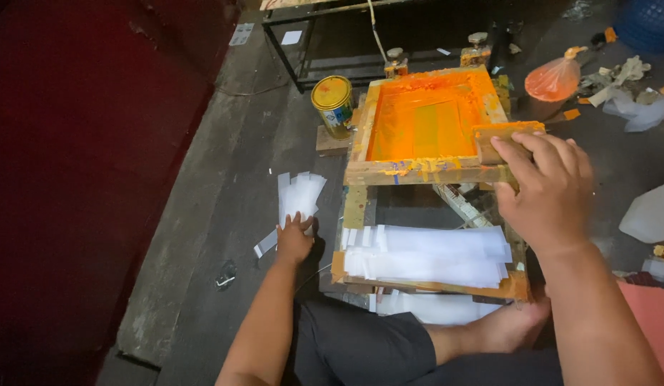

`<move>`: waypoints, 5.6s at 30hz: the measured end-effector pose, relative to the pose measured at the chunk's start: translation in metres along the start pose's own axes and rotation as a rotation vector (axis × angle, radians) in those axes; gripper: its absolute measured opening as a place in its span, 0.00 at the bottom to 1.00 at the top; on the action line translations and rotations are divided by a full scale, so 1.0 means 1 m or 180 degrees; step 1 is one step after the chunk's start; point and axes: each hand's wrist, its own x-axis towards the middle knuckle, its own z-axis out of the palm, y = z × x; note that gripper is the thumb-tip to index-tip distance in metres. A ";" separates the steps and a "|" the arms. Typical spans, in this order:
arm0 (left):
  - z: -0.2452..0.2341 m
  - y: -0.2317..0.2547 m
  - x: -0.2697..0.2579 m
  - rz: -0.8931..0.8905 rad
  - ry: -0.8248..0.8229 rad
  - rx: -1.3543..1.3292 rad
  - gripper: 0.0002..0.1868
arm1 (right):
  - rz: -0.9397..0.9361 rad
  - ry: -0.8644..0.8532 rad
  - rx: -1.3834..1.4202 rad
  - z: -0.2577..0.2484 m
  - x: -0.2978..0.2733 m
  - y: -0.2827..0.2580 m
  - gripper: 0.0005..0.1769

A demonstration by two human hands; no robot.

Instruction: The person uses a squeegee to spread orange ink across a screen printing frame. They then pull a white plastic sheet from a stack, place it under the frame, and repeat the process.

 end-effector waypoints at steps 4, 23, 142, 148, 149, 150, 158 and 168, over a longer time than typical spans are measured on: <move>-0.033 0.038 -0.018 0.0186 0.0509 -0.0684 0.37 | 0.0090 -0.0078 0.0092 -0.004 0.003 -0.001 0.38; -0.095 0.186 -0.117 0.2525 0.0579 -0.0939 0.34 | -0.0020 -0.0002 0.0226 -0.006 0.006 -0.002 0.38; -0.093 0.300 -0.085 0.1351 0.0519 0.0333 0.28 | 0.0315 -0.0103 0.0590 0.006 0.006 0.001 0.37; -0.084 0.311 -0.077 0.0953 0.0097 0.0698 0.29 | 0.0324 -0.0166 0.0573 0.005 0.006 0.001 0.38; -0.082 0.310 -0.076 0.0999 0.0105 0.0690 0.29 | 0.0322 -0.0147 0.0555 0.005 0.006 0.001 0.38; -0.081 0.307 -0.075 0.1043 0.0113 0.0686 0.28 | 0.0322 -0.0126 0.0541 0.005 0.007 0.000 0.38; -0.088 0.296 -0.073 0.0988 0.0199 0.0216 0.26 | 0.0331 -0.0144 0.0535 0.004 0.007 0.000 0.37; -0.175 0.210 -0.099 0.0046 0.1241 -0.2943 0.18 | 0.0315 0.0006 0.0642 0.013 0.004 0.003 0.41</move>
